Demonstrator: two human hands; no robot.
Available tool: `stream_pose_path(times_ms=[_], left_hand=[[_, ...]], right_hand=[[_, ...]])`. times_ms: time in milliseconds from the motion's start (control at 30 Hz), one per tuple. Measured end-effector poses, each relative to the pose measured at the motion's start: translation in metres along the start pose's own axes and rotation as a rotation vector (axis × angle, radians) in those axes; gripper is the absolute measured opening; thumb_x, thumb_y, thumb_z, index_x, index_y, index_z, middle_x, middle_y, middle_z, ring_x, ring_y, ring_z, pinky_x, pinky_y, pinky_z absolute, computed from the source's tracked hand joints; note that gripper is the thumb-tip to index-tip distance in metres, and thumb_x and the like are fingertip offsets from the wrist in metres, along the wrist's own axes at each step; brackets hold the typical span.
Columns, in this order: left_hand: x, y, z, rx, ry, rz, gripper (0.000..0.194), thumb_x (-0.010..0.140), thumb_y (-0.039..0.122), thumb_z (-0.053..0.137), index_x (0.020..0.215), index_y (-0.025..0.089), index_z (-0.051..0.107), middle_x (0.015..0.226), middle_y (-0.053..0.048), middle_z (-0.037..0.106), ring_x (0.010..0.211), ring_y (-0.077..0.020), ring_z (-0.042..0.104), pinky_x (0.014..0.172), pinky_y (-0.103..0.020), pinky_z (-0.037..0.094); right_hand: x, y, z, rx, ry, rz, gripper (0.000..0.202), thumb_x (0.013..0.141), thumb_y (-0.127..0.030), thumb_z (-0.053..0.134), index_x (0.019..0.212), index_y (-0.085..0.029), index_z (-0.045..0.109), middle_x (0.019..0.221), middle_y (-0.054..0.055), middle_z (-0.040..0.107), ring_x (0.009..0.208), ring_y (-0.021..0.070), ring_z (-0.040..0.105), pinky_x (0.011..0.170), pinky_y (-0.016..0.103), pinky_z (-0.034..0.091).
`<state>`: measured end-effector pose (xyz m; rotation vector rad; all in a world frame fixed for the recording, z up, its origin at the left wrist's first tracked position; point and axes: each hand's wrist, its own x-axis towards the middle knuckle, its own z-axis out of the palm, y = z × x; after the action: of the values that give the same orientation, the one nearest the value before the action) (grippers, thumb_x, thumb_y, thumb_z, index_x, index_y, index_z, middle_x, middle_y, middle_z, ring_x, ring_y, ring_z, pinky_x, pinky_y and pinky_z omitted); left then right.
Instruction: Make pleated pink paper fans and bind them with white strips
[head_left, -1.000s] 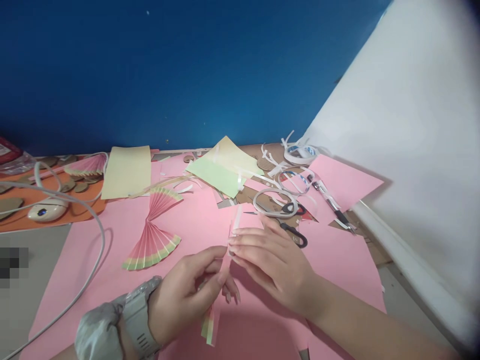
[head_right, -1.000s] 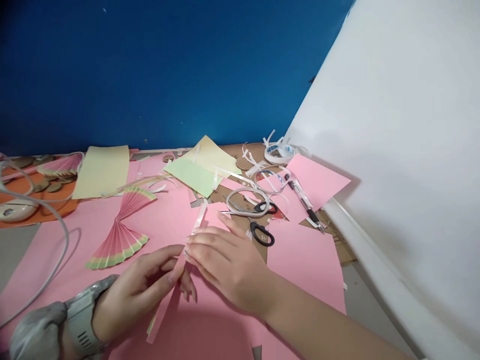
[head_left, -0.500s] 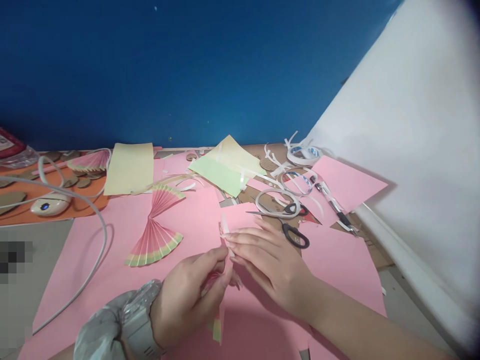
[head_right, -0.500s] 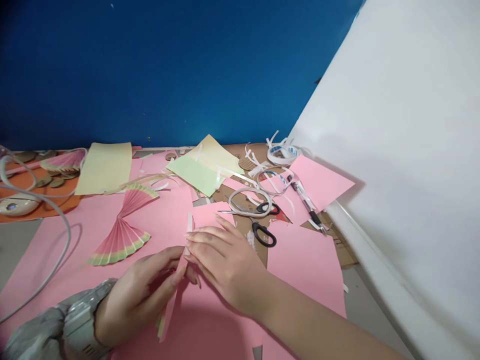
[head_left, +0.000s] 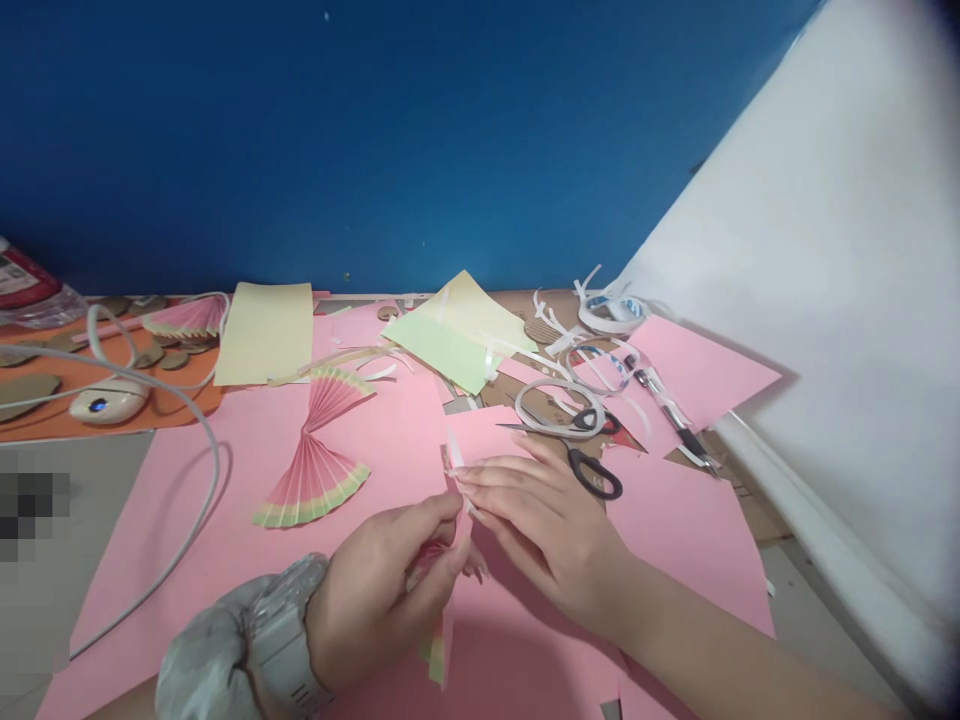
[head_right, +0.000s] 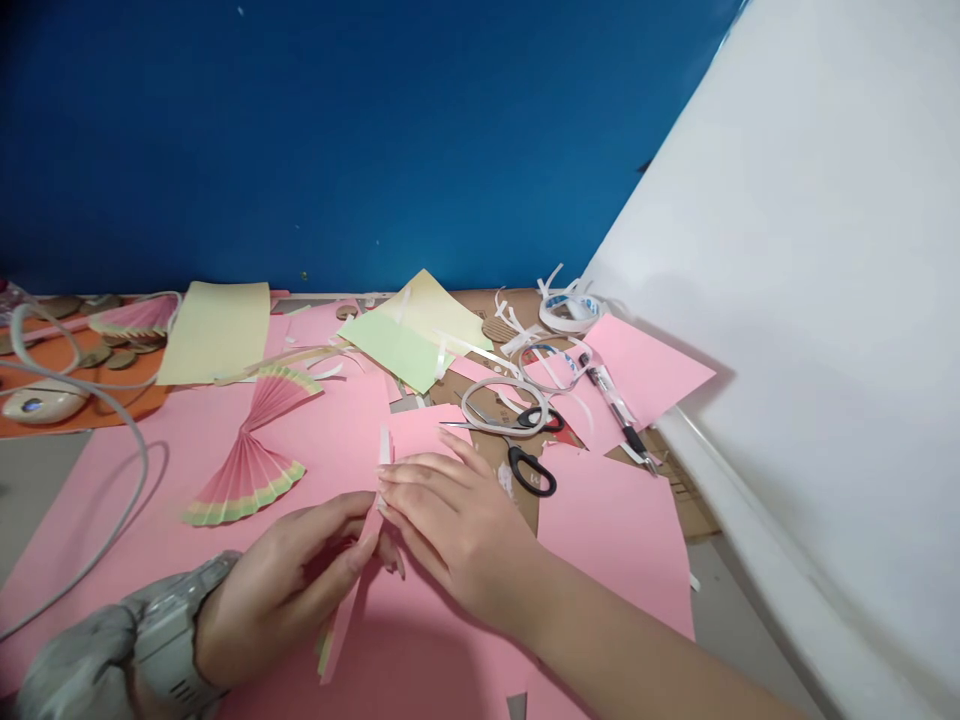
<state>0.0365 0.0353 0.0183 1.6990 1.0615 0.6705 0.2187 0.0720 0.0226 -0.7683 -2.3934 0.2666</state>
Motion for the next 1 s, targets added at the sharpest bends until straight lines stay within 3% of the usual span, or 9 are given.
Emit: stream_pose_path(times_ms=[200,567,767,1000], left_hand=[[-0.0016,-0.0002,-0.001,0.01,-0.003,0.024,0.011,0.091,0.021,0.04,0.09,0.018,0.05,0.083,-0.002,0.066,0.077,-0.0131,0.062,0.071,-0.023,0.044],[-0.0037,-0.005,0.0001,-0.032,-0.053,0.024,0.009,0.092,0.022,0.04,0.095,0.02,0.048,0.089,-0.003,0.065,0.082,-0.0133,0.061,0.075,-0.023,0.044],[-0.003,-0.0035,0.0004,-0.026,-0.061,0.048,0.009,0.092,0.02,0.039,0.096,0.02,0.048,0.087,-0.002,0.064,0.08,-0.0129,0.06,0.074,-0.023,0.044],[-0.0029,-0.0059,0.0,-0.032,-0.068,0.034,0.009,0.093,0.022,0.039,0.093,0.019,0.048,0.087,-0.002,0.064,0.081,-0.013,0.06,0.073,-0.023,0.044]], right_hand=[[0.0001,0.0001,0.0006,0.002,0.024,0.005,0.018,0.089,-0.019,0.049,0.104,-0.019,0.059,0.101,0.003,0.07,0.097,0.0132,0.061,0.103,0.036,0.032],[-0.0024,0.0011,-0.0006,0.086,-0.016,0.06,0.023,0.089,-0.013,0.044,0.106,-0.019,0.059,0.103,0.003,0.069,0.099,0.014,0.06,0.1,0.036,0.032],[-0.0014,-0.0001,0.0001,0.102,0.006,0.084,0.015,0.088,-0.021,0.052,0.1,-0.019,0.06,0.099,0.002,0.07,0.098,0.0137,0.06,0.1,0.034,0.032],[-0.0024,0.0003,0.0008,0.095,-0.011,0.081,0.022,0.088,-0.015,0.046,0.105,-0.019,0.059,0.101,0.003,0.069,0.098,0.0137,0.06,0.099,0.035,0.034]])
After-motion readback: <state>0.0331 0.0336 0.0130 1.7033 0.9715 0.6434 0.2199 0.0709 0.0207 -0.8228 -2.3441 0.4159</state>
